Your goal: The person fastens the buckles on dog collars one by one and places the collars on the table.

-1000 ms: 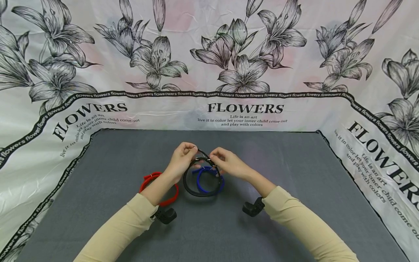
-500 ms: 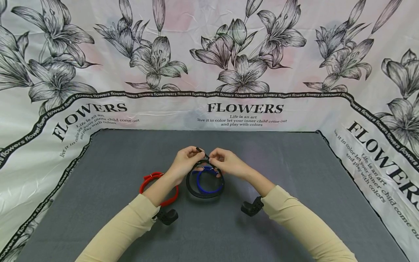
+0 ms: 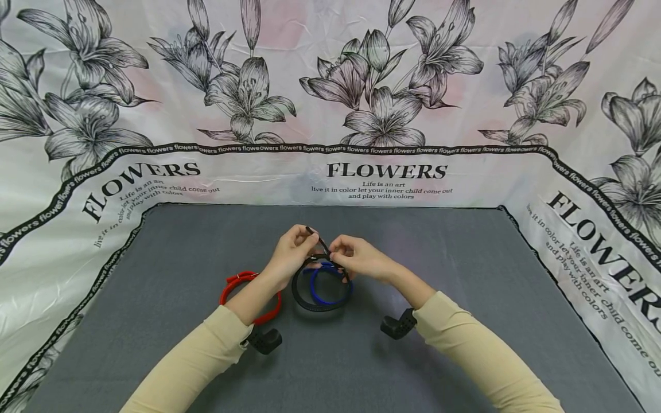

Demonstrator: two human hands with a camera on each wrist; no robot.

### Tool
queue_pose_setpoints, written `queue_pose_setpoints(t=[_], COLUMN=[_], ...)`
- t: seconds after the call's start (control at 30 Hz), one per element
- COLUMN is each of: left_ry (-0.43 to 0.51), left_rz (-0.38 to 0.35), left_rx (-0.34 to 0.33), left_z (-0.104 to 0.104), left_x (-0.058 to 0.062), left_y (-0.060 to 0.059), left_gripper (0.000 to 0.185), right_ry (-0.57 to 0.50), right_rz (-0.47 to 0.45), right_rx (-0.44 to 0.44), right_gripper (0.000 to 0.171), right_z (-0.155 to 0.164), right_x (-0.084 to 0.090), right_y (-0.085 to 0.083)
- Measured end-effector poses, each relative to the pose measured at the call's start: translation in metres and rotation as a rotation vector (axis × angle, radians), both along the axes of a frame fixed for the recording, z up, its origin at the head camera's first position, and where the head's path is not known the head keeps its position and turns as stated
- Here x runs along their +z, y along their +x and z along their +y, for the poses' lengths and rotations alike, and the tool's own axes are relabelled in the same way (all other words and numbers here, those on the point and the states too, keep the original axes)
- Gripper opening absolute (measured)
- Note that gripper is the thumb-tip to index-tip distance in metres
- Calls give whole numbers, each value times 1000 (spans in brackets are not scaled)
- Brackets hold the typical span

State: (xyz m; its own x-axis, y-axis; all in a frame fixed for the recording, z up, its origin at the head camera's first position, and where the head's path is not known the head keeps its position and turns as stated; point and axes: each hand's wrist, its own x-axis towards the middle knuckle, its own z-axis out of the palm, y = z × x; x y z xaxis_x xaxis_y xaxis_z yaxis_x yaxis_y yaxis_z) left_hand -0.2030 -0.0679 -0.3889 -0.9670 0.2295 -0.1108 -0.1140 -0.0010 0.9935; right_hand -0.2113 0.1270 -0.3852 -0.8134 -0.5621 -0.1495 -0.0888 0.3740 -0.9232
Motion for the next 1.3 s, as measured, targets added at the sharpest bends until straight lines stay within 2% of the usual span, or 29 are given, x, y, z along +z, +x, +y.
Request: queue_pose_setpoints(t=[0.13,0.23,0.33,0.43,0.57,0.73,1.07,1.3], left_ry=[-53,-143,-229,-279,-288,-277,-280,-274], left_rz=[-3,7,20,40,45,18,-3,-25], left_rx=[-16,-52,-82,-80,-46,-11,51,62], left_z=[-1,-2,-3,-4,-4,-3,2,4], left_x=[0,-1,-2,-3,-3,-6,-8,-8], left_y=[0,1,2,2,1,0,0,1], left_gripper=[26,27,22,17,15,13,13,14], right_ry=[7,14,18,20,25,9,-26,-26], right_rz=[33,51,58,51,50,60,59,39], right_rx=[-17,-53,-80,-86,-84,-81,-63,-63], right_gripper=[21,21,22,23,23,22,22,22], right_z=[0,0,0,-1,-5,-9,-8,-7], right_x=[-1,-3,-5,-2,11,23,21,20], right_y=[2,1,0,1,9,17,17,17])
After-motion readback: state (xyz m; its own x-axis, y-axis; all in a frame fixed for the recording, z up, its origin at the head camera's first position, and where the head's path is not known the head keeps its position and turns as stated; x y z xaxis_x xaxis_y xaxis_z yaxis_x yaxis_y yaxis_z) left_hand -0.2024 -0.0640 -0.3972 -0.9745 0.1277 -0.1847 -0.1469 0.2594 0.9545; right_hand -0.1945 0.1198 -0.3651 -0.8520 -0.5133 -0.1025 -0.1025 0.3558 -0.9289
